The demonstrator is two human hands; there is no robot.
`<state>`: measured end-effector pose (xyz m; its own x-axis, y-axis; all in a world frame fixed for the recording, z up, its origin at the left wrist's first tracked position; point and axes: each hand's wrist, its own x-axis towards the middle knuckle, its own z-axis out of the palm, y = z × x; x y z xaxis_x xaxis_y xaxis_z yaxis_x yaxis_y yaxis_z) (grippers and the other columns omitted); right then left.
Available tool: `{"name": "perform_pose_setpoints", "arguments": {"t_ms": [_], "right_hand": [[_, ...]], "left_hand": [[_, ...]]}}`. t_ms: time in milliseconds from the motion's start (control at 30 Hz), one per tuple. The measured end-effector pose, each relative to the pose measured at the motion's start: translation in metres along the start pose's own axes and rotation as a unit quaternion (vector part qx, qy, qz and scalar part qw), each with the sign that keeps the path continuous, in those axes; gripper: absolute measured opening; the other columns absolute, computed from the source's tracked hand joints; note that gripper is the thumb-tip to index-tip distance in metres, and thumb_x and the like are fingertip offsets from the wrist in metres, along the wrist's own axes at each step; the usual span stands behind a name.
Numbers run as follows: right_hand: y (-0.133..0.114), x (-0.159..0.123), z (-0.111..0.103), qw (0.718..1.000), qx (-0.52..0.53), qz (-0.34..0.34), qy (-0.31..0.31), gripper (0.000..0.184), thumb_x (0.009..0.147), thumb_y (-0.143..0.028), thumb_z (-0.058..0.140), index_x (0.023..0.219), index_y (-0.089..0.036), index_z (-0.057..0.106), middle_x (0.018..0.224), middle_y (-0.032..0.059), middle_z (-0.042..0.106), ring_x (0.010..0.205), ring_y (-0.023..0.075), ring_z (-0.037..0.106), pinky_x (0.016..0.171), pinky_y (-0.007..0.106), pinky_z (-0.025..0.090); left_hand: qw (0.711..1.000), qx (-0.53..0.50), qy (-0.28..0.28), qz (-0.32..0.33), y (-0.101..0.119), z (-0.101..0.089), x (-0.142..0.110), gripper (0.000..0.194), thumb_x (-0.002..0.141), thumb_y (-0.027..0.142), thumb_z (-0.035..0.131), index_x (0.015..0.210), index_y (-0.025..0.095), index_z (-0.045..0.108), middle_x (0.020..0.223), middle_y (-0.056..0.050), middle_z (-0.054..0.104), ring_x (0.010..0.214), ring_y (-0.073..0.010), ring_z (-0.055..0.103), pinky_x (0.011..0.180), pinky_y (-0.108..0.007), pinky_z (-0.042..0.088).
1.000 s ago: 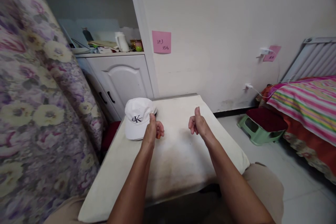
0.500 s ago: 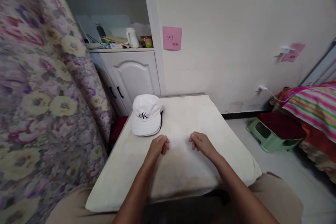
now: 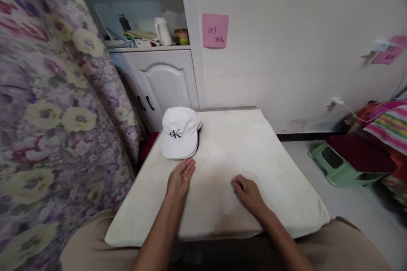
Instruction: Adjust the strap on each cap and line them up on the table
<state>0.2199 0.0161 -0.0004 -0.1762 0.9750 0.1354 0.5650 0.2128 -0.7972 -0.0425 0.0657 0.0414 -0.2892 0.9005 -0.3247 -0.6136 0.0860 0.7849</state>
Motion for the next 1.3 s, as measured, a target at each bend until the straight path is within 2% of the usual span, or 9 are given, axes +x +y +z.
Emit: {"name": "perform_pose_setpoints", "arguments": {"t_ms": [267, 567, 767, 867, 1067, 1167, 1300], "right_hand": [[0.001, -0.001, 0.001, 1.0, -0.013, 0.001, -0.006, 0.02, 0.091, -0.03, 0.045, 0.082, -0.02, 0.06, 0.069, 0.0017, 0.064, 0.067, 0.0191, 0.06, 0.065, 0.028, 0.036], [0.002, -0.001, 0.001, 1.0, -0.019, -0.001, -0.011, 0.02, 0.092, -0.03, 0.044, 0.083, -0.02, 0.059, 0.072, 0.002, 0.065, 0.069, 0.0192, 0.06, 0.066, 0.028, 0.036], [0.004, -0.002, 0.002, 1.0, -0.025, -0.001, -0.01, 0.02, 0.091, -0.03, 0.044, 0.083, -0.02, 0.059, 0.07, 0.0016, 0.064, 0.068, 0.0189, 0.06, 0.065, 0.027, 0.036], [0.005, -0.001, 0.004, 1.0, -0.027, -0.002, -0.008, 0.02, 0.091, -0.03, 0.044, 0.083, -0.02, 0.06, 0.07, 0.0013, 0.064, 0.067, 0.0186, 0.06, 0.064, 0.027, 0.035], [0.004, -0.001, 0.004, 1.0, -0.027, -0.005, -0.003, 0.021, 0.091, -0.029, 0.044, 0.082, -0.021, 0.06, 0.072, 0.0013, 0.065, 0.069, 0.0184, 0.061, 0.065, 0.027, 0.036], [0.004, -0.001, 0.004, 1.0, -0.025, -0.007, -0.004, 0.02, 0.091, -0.028, 0.044, 0.082, -0.021, 0.06, 0.073, 0.0015, 0.066, 0.07, 0.0185, 0.061, 0.066, 0.027, 0.036], [0.003, 0.0, 0.004, 1.0, -0.026, -0.002, -0.006, 0.02, 0.091, -0.028, 0.045, 0.082, -0.021, 0.06, 0.071, 0.0016, 0.066, 0.069, 0.0184, 0.061, 0.066, 0.027, 0.036]], "left_hand": [[0.999, -0.036, 0.022, 0.003, 0.002, -0.001, 0.003, 0.02, 0.084, 0.0, 0.049, 0.09, 0.008, 0.066, 0.087, -0.014, 0.076, 0.079, -0.0193, 0.075, 0.071, -0.027, 0.06], [0.993, -0.084, 0.069, 0.045, 0.017, -0.006, 0.005, 0.023, 0.082, -0.005, 0.049, 0.089, 0.01, 0.064, 0.08, -0.01, 0.076, 0.07, -0.0139, 0.073, 0.067, -0.021, 0.06], [0.991, -0.116, 0.065, 0.027, 0.029, -0.007, 0.009, 0.021, 0.087, -0.002, 0.047, 0.077, 0.01, 0.062, 0.059, -0.003, 0.067, 0.048, -0.0085, 0.062, 0.047, -0.015, 0.051], [0.989, -0.128, 0.067, 0.038, 0.036, -0.005, 0.013, 0.022, 0.089, 0.001, 0.048, 0.073, 0.012, 0.06, 0.056, 0.0, 0.064, 0.044, -0.0075, 0.059, 0.042, -0.014, 0.047], [0.985, -0.139, 0.065, 0.075, 0.048, 0.006, 0.02, 0.02, 0.089, 0.002, 0.05, 0.077, 0.013, 0.061, 0.06, 0.001, 0.067, 0.05, -0.0084, 0.064, 0.051, -0.016, 0.055], [0.986, -0.139, 0.045, 0.086, 0.057, 0.014, 0.024, 0.018, 0.088, 0.001, 0.052, 0.083, 0.014, 0.062, 0.07, -0.001, 0.072, 0.058, -0.0112, 0.069, 0.06, -0.023, 0.061], [0.987, -0.132, 0.007, 0.095, 0.073, 0.027, 0.031, 0.021, 0.084, -0.003, 0.052, 0.088, 0.013, 0.064, 0.078, -0.004, 0.076, 0.063, -0.015, 0.072, 0.059, -0.027, 0.063]]}}
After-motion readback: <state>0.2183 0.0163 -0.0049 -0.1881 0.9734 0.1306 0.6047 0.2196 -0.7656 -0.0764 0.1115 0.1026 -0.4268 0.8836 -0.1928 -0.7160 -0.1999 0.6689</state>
